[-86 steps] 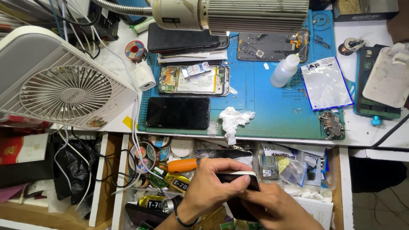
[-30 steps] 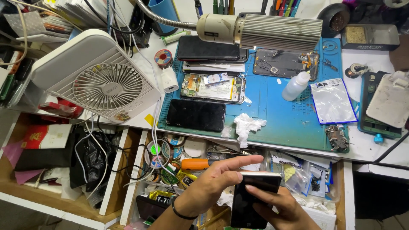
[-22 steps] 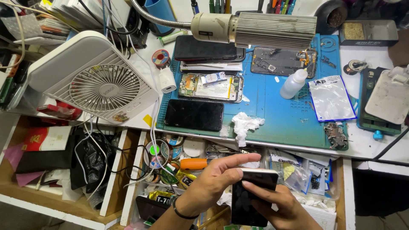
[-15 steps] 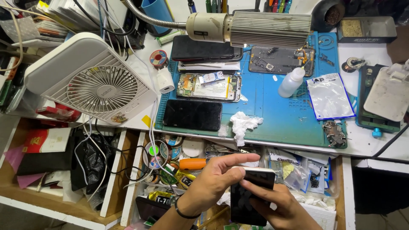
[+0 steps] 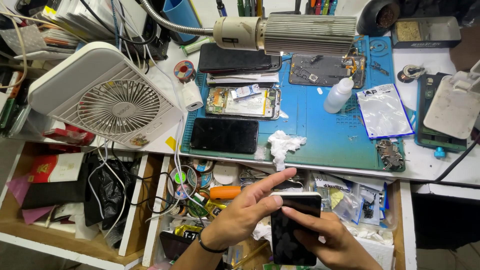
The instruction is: The person is using a small white cloth to wipe and clean the screen of a smartphone on a repair workbench.
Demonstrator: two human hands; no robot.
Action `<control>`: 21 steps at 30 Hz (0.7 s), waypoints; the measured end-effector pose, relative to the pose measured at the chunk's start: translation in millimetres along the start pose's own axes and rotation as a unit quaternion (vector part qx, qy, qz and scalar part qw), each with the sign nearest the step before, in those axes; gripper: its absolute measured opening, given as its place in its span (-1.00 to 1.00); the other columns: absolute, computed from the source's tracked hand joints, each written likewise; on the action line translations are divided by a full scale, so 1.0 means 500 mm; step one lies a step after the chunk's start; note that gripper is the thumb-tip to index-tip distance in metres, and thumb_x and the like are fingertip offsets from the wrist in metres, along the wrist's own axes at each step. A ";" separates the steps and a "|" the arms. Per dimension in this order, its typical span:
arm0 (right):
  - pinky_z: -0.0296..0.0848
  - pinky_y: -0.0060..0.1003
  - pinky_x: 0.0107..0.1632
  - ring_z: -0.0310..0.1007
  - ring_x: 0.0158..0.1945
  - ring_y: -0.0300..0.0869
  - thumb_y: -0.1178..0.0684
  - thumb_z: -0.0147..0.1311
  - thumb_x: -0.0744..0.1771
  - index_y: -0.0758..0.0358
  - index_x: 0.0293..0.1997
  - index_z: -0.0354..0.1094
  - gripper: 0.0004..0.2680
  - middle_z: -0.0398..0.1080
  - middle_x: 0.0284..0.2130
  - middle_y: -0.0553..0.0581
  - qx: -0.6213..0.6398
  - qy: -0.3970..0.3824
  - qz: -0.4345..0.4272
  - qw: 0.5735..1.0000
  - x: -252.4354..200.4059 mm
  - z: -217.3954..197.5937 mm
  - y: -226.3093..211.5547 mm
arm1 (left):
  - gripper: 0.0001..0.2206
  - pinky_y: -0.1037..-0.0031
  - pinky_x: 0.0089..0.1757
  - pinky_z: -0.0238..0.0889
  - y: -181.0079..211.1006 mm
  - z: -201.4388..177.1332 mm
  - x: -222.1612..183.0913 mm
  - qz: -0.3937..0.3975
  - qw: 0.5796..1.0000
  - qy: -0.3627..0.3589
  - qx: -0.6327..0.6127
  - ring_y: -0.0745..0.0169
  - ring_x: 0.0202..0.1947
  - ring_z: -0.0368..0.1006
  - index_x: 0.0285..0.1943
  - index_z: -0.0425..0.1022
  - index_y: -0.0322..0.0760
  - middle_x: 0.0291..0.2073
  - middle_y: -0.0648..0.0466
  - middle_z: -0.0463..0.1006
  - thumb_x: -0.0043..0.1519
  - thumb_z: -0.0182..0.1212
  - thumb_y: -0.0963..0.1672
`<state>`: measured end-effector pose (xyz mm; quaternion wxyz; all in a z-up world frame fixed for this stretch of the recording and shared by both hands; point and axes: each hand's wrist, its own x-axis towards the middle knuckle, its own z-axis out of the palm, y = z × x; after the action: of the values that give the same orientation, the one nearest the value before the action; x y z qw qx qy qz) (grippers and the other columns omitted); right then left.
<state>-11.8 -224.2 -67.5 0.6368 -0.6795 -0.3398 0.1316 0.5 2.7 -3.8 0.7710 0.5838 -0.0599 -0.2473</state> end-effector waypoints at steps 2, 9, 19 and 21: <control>0.51 -0.37 -0.14 0.66 -0.09 -0.14 0.26 0.06 0.34 0.17 0.33 0.31 -0.63 0.38 0.30 0.23 0.000 0.002 -0.005 1.000 -0.002 0.003 0.002 | -0.43 0.41 0.35 -0.08 -0.003 0.001 0.001 0.009 1.000 -0.005 0.020 0.29 0.46 0.09 0.53 0.12 -0.34 0.49 -0.01 0.20 0.34 0.03 -0.04; 0.40 -0.34 -0.29 0.47 -0.39 -0.14 0.21 0.06 0.34 0.13 0.30 0.35 -0.65 0.53 -0.26 0.13 -0.050 0.008 0.010 0.999 -0.017 0.008 0.025 | -0.44 0.62 0.02 0.34 -0.006 0.033 0.024 -0.031 0.994 0.099 0.030 0.48 -0.03 0.45 0.40 0.41 -0.30 0.06 0.10 0.59 0.20 0.26 -0.03; 0.17 -0.33 -0.38 0.16 -0.52 -0.18 0.19 0.09 0.36 0.16 0.35 0.34 -0.65 0.26 -0.53 0.00 -0.011 0.005 0.012 1.000 -0.007 -0.003 -0.005 | -0.48 0.58 0.00 0.39 0.022 0.038 0.006 -0.100 0.980 0.118 -0.129 0.34 -0.06 0.53 0.50 0.34 -0.27 -0.10 0.04 0.59 0.36 -0.05 -0.02; 0.21 -0.33 -0.38 0.21 -0.50 -0.17 0.17 0.08 0.36 0.16 0.34 0.35 -0.66 0.38 -0.42 0.04 -0.010 0.004 0.008 1.000 -0.003 -0.001 -0.013 | -0.48 0.61 -0.31 -0.01 0.026 0.038 0.002 -0.086 0.988 0.107 -0.069 0.48 -0.38 0.17 0.51 0.31 -0.21 -0.40 0.22 0.26 0.34 -0.01 -0.04</control>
<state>-14.6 -225.7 -61.6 0.6307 -0.6887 -0.3329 0.1306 -1.7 -11.8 14.2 0.7874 0.5549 0.0904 -0.2527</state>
